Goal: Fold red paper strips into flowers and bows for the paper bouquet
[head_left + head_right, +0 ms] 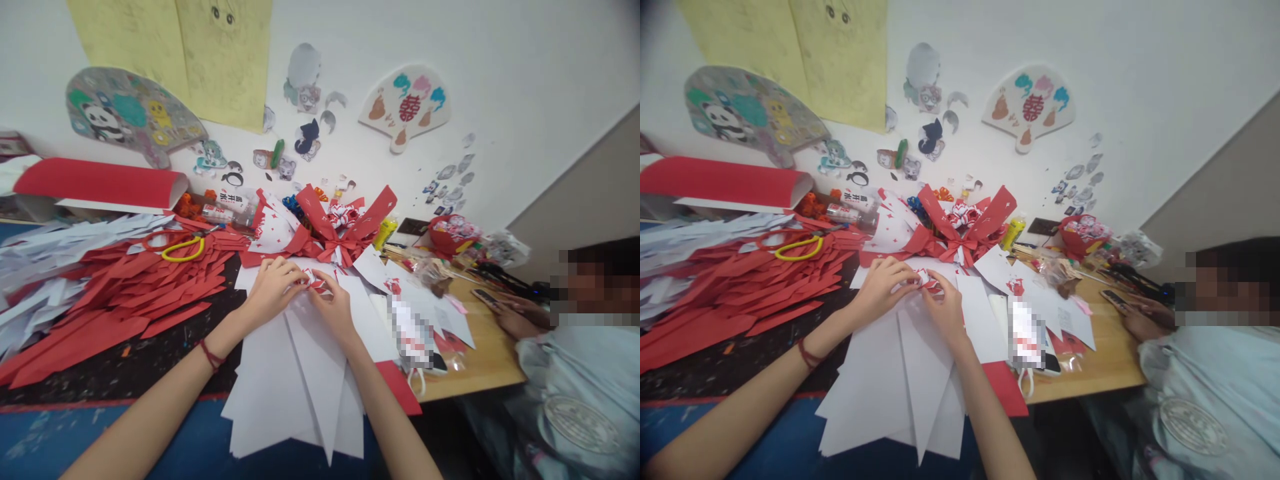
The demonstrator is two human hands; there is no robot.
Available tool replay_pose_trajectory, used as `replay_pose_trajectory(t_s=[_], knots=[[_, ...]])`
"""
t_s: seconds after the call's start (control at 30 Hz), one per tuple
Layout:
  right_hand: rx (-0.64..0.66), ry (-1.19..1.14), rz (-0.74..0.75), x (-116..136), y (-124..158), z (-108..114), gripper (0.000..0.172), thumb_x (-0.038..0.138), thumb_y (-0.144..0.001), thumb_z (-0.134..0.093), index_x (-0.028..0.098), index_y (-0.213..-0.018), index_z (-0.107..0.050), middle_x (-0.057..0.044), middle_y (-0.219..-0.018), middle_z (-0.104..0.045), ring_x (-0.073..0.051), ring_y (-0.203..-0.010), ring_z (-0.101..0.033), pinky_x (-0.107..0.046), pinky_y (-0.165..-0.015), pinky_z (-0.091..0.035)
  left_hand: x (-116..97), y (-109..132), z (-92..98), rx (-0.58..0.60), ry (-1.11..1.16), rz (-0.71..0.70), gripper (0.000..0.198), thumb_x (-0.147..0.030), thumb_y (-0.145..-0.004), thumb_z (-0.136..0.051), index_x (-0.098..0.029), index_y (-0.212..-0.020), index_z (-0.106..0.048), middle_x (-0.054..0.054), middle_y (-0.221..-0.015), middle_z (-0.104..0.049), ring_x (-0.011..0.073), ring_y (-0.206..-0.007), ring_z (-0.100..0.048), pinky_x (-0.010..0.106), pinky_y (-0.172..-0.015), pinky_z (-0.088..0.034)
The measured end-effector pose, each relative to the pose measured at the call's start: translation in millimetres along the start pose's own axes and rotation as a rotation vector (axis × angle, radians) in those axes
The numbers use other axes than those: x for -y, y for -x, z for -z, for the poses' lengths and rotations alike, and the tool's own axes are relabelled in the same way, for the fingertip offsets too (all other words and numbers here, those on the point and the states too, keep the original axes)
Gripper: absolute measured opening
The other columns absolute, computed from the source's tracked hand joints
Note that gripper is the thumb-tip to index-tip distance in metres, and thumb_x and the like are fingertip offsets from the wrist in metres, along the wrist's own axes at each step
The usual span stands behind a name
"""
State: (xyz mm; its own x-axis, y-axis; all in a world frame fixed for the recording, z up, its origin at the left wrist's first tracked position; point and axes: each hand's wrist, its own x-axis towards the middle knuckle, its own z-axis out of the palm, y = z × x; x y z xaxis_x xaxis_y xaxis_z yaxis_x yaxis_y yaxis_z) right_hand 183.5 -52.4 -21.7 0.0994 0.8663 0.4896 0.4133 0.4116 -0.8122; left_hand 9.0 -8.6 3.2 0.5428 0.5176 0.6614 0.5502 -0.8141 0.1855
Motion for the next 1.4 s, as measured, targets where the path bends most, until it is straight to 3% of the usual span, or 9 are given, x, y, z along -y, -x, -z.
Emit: replay_pose_trajectory(t_s=[0.23,0.83,1.4], knots=[[-0.020,0.093,0.081,5,0,2,0.030,0.034,-0.089,-0.057,0.025,-0.116,-0.064,-0.006,-0.118,-0.066,-0.021,-0.106,-0.061,-0.034,-0.088,-0.053,2,0,-0.5,0.012,0.033,0.018,0.016,-0.034,-0.092,-0.055,-0.023,-0.099,-0.064,0.003,-0.098,-0.066,0.0201,-0.091,-0.050,0.037,-0.081,-0.029],[0.037,0.035,0.066,-4,-1,4,0.028,0.037,-0.087,-0.060,0.024,-0.112,-0.066,-0.006,-0.112,-0.068,-0.020,-0.094,-0.064,-0.031,-0.078,-0.053,4,0,0.7,0.050,0.121,0.022,0.018,-0.037,-0.092,-0.054,-0.023,-0.095,-0.066,0.003,-0.096,-0.067,0.0196,-0.089,-0.050,0.036,-0.080,-0.030],[0.047,0.038,0.074,-5,-1,4,0.027,0.033,-0.089,-0.058,0.023,-0.113,-0.066,-0.006,-0.114,-0.068,-0.020,-0.099,-0.063,-0.030,-0.079,-0.053,3,-1,2.7,0.043,0.082,-0.004,0.015,-0.032,-0.092,-0.055,-0.023,-0.096,-0.067,0.002,-0.097,-0.068,0.0196,-0.090,-0.049,0.036,-0.080,-0.030]])
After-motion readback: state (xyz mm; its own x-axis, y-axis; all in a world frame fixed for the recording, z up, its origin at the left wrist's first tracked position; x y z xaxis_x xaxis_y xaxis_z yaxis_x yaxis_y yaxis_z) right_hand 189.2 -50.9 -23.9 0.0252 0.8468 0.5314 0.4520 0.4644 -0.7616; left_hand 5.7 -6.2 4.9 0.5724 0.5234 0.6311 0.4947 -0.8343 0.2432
